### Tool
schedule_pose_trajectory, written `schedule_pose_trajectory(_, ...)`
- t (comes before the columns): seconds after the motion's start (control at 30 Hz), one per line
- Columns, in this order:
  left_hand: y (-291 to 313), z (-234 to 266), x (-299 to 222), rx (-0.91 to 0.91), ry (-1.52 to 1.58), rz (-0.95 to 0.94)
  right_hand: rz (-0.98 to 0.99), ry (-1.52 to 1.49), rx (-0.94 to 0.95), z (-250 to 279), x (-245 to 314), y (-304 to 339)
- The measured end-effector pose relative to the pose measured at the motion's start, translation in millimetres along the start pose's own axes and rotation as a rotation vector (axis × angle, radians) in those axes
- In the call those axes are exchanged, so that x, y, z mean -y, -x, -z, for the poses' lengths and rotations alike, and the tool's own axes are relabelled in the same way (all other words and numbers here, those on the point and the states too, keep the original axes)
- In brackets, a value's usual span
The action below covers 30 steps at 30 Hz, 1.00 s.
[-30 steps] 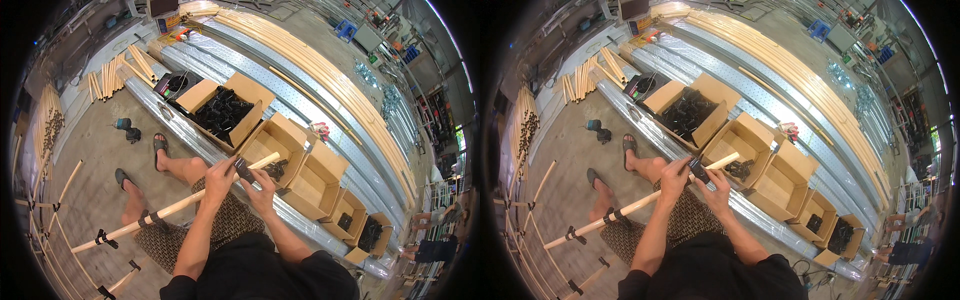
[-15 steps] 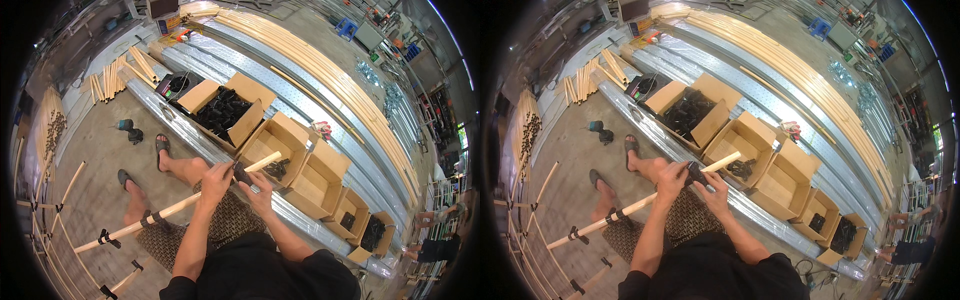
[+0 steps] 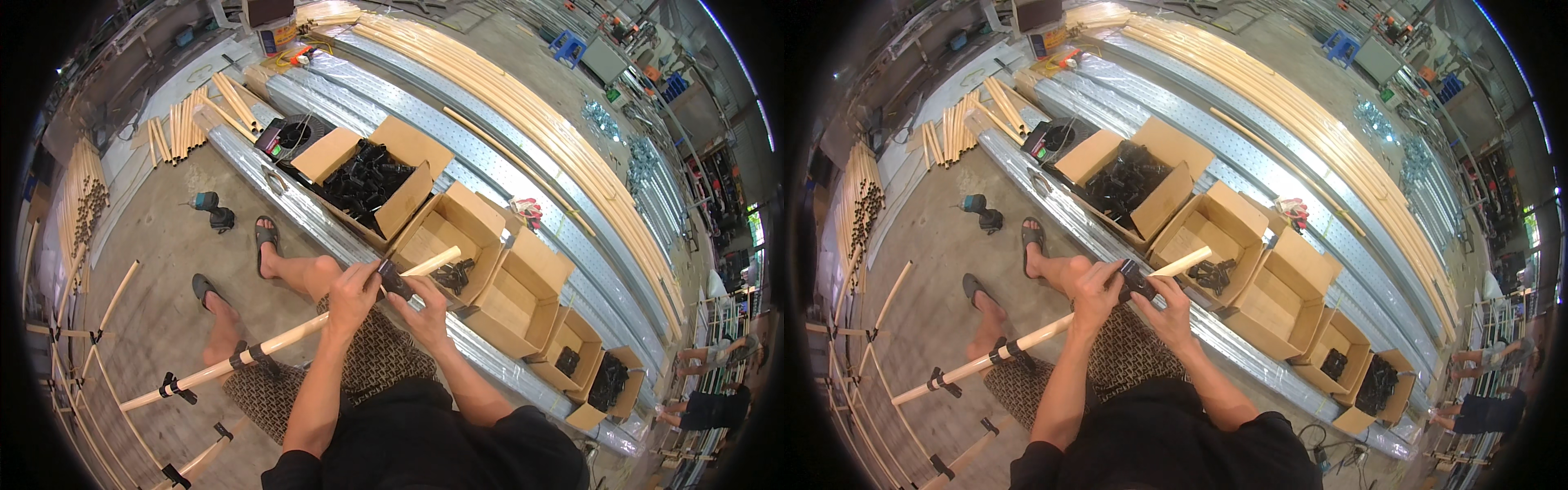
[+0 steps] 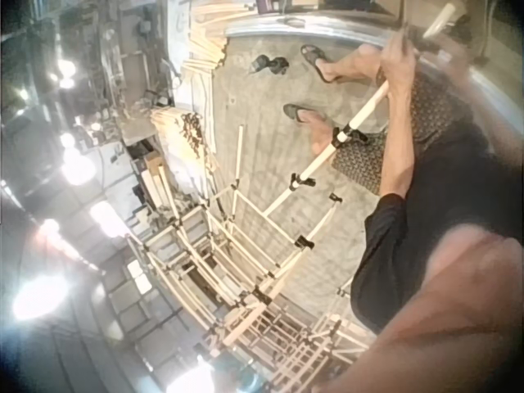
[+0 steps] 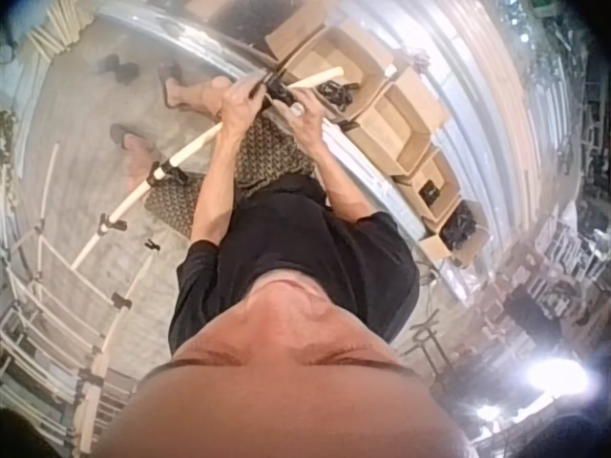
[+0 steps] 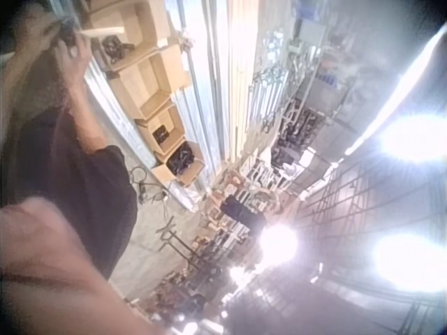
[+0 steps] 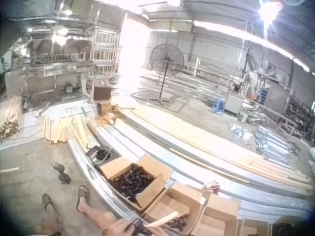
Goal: The person attaches black plastic connectors to a long wooden rod by hand, sliding them into position and tightening them to create a frame structure.
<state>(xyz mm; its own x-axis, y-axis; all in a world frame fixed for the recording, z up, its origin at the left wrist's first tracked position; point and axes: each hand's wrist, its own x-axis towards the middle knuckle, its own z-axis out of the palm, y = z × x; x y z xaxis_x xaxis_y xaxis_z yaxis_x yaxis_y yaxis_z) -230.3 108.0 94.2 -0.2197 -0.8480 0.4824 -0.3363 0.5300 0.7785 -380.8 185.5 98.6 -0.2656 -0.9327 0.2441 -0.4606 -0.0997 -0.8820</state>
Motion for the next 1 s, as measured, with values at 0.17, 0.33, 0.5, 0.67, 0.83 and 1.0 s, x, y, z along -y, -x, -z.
schedule_pose_trajectory(0.17, 4, -14, 5, -0.012, 0.059, 0.075, 0.022, 0.064, 0.010, 11, -3, -5)
schedule_pose_trajectory(0.33, 8, -38, 3, -0.038, 0.251, 0.238, 0.045, 0.120, -0.039, 19, -15, -4)
schedule_pose_trajectory(0.5, 13, -41, 5, -0.036, 0.316, 0.289, 0.035, 0.087, 0.030, 32, -10, -7)
schedule_pose_trajectory(0.67, 4, -28, -3, 0.024, 0.230, 0.285, -0.090, -0.007, 0.053, 29, -10, -6)
schedule_pose_trajectory(0.83, -5, -30, 3, 0.157, 0.139, 0.294, -0.066, 0.063, 0.074, 31, -17, -11)
schedule_pose_trajectory(1.0, -11, -49, -2, 0.263, 0.231, 0.352, -0.010, 0.138, -0.078, 54, -47, -12)
